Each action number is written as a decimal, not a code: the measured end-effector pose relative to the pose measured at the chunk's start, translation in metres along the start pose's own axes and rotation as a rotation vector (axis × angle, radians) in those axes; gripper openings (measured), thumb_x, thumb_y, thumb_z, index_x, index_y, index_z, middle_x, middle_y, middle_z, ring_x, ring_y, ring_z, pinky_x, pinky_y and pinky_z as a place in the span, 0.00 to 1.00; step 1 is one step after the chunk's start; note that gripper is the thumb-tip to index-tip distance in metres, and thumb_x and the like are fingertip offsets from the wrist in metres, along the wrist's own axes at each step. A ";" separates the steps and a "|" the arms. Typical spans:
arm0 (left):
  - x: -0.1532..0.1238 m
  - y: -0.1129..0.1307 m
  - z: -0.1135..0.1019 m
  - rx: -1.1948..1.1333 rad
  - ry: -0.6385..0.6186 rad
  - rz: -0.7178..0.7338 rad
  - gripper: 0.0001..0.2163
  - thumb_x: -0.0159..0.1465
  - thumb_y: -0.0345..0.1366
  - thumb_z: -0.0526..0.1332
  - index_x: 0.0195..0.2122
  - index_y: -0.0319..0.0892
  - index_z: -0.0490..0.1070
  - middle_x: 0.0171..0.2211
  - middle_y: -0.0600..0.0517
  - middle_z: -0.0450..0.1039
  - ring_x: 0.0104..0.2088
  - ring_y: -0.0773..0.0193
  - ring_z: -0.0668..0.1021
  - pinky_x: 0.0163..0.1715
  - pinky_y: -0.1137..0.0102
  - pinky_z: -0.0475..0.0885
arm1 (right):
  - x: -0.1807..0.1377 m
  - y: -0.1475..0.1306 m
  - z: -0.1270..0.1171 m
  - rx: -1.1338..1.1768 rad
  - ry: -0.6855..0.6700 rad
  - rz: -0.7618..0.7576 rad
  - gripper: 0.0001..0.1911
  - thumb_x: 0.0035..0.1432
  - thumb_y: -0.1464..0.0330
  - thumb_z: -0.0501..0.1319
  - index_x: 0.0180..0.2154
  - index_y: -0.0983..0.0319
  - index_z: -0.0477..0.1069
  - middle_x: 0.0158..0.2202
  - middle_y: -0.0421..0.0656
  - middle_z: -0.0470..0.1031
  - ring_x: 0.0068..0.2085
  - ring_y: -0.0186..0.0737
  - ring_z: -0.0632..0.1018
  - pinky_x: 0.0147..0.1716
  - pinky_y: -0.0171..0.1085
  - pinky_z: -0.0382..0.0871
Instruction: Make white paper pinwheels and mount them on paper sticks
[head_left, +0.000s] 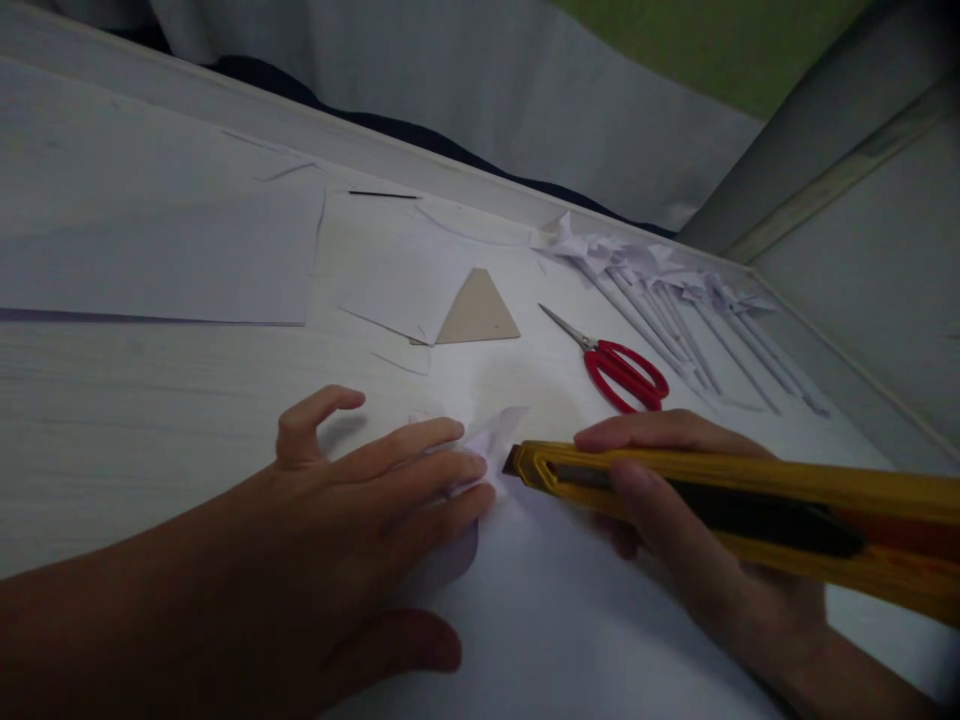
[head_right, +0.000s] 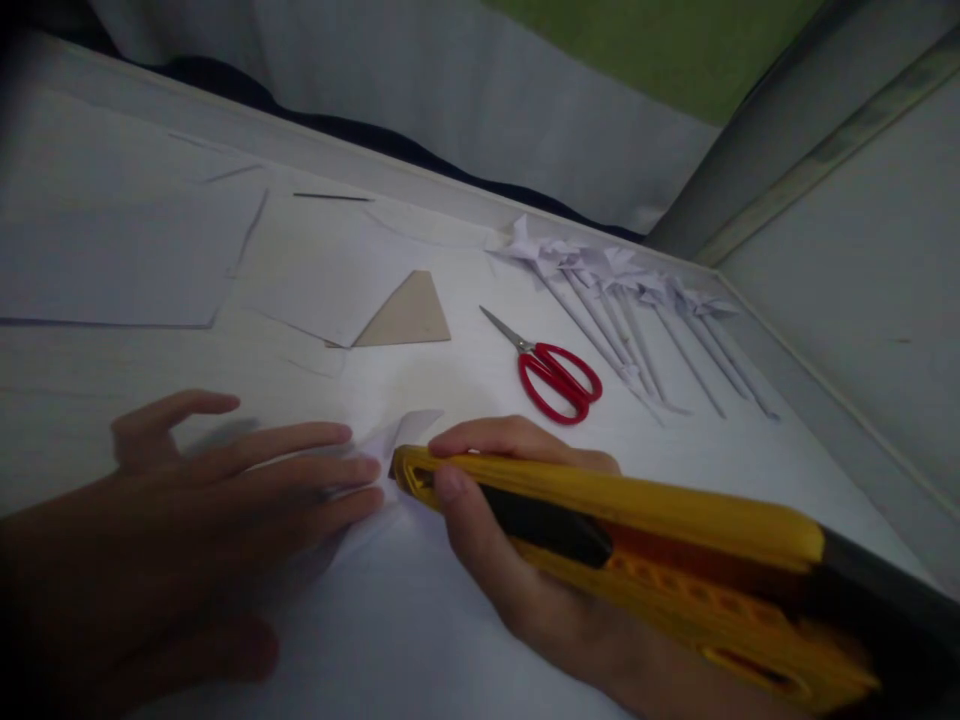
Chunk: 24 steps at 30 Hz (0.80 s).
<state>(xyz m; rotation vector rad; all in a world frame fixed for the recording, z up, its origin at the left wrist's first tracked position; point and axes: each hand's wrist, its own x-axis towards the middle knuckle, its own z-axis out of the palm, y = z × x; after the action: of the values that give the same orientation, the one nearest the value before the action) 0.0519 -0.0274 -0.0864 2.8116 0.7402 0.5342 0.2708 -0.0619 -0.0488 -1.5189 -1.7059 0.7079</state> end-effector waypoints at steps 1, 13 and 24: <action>0.000 0.000 0.001 -0.005 0.014 -0.001 0.19 0.57 0.49 0.51 0.48 0.50 0.62 0.45 0.51 0.68 0.48 0.55 0.67 0.47 0.58 0.60 | 0.000 0.002 0.002 0.003 -0.009 -0.005 0.06 0.52 0.66 0.57 0.34 0.56 0.69 0.21 0.40 0.70 0.18 0.31 0.69 0.11 0.29 0.60; -0.006 -0.002 0.007 0.011 0.023 0.017 0.18 0.58 0.49 0.50 0.48 0.51 0.61 0.47 0.56 0.65 0.49 0.58 0.66 0.56 0.56 0.37 | 0.000 -0.004 0.010 -0.112 -0.026 -0.039 0.06 0.50 0.67 0.58 0.33 0.54 0.69 0.18 0.34 0.72 0.17 0.29 0.73 0.14 0.24 0.66; 0.003 -0.001 0.006 0.055 0.117 0.031 0.16 0.59 0.49 0.48 0.43 0.47 0.63 0.42 0.57 0.69 0.42 0.64 0.69 0.56 0.62 0.37 | -0.007 -0.006 0.021 -0.241 0.068 -0.217 0.07 0.47 0.67 0.58 0.31 0.54 0.63 0.14 0.32 0.68 0.13 0.32 0.68 0.12 0.31 0.60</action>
<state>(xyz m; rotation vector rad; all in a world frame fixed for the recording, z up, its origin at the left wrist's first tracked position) 0.0564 -0.0258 -0.0909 2.8669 0.7450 0.6993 0.2506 -0.0679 -0.0572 -1.4671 -1.9214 0.3436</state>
